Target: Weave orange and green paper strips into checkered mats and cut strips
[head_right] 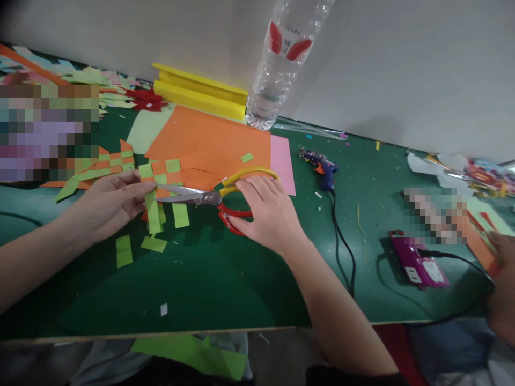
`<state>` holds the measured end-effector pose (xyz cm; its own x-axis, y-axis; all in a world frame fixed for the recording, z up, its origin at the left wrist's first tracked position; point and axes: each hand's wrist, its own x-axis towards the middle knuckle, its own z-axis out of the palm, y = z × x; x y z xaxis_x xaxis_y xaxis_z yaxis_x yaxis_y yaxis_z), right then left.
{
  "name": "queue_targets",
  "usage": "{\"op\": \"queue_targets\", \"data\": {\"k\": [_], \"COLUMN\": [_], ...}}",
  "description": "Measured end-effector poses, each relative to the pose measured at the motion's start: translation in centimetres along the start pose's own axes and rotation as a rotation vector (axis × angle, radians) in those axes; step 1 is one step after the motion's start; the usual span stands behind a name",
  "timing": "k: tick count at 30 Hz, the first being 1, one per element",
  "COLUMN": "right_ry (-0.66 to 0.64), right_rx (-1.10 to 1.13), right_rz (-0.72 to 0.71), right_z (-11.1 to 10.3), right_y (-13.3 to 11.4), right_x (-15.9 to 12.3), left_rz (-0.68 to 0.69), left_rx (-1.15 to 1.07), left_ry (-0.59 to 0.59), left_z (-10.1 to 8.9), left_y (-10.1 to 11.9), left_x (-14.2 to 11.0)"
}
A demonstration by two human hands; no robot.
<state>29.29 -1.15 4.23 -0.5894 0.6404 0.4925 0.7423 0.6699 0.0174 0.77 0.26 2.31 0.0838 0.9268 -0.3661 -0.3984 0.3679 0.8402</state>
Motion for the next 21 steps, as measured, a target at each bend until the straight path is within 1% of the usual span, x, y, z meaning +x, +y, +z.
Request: {"op": "queue_targets", "data": {"k": [3, 21], "right_ry": [-0.017, -0.028], "right_rx": [0.018, 0.053], "right_rz": [-0.024, -0.029], "right_z": [0.13, 0.23], "right_y": [0.29, 0.65], "right_x": [0.02, -0.05], "left_rz": [0.027, 0.037], "left_rx": [0.0, 0.015], "left_ry": [0.038, 0.028], "left_z": [-0.06, -0.17], "left_y": [0.0, -0.12], "left_x": [0.02, 0.17]}}
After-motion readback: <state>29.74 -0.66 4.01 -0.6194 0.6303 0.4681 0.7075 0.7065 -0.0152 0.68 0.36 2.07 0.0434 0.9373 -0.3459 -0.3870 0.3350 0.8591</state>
